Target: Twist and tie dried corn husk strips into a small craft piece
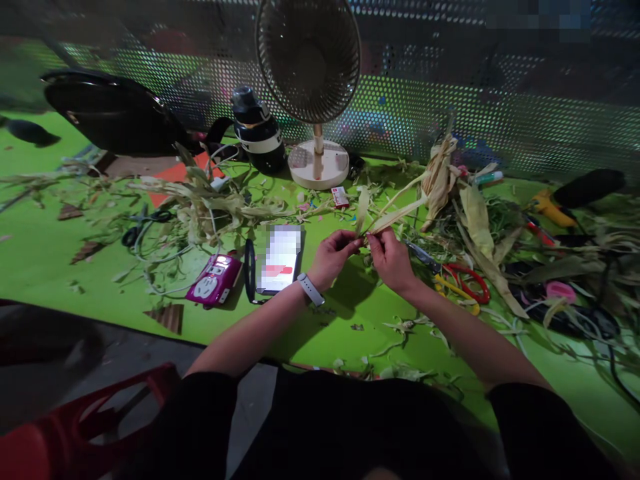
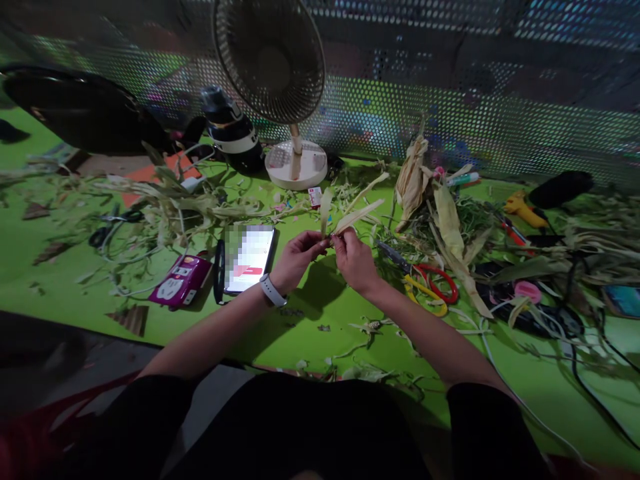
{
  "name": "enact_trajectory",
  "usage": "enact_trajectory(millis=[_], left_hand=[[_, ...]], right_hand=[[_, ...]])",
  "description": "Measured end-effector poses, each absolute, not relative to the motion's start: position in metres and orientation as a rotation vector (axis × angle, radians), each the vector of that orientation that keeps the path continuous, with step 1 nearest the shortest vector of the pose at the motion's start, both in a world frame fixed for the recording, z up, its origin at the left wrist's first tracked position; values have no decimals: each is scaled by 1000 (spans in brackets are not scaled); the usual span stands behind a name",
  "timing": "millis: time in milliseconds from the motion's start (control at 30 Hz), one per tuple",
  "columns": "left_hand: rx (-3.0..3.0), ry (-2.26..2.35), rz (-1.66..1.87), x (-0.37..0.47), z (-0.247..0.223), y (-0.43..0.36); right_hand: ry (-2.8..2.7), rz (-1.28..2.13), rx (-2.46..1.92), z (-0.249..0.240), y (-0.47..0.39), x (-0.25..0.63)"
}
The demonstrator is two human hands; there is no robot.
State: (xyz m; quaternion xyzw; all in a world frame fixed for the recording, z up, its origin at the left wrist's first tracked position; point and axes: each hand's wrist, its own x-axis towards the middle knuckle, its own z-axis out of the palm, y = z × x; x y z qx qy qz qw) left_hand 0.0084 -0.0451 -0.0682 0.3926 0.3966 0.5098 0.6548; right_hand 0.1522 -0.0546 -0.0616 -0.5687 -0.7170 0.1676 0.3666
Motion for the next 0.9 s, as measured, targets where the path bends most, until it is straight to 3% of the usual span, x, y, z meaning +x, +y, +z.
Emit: enact_trajectory(millis=[200,400,733,900], left_hand=[[879,907,1151,7,-70,-44],[792,923,1221,2,-70,-42],[786,1011,1142,3,-69,-41],[539,947,1083,8,-67,-43]], right_hand=[[-1543,926,-1322,-66,-48,153],[-1479,1073,-1318,-71,-44,151],[-1558,648,-1312,-66,-40,160],[-1486,637,-1343,-68,-40,158]])
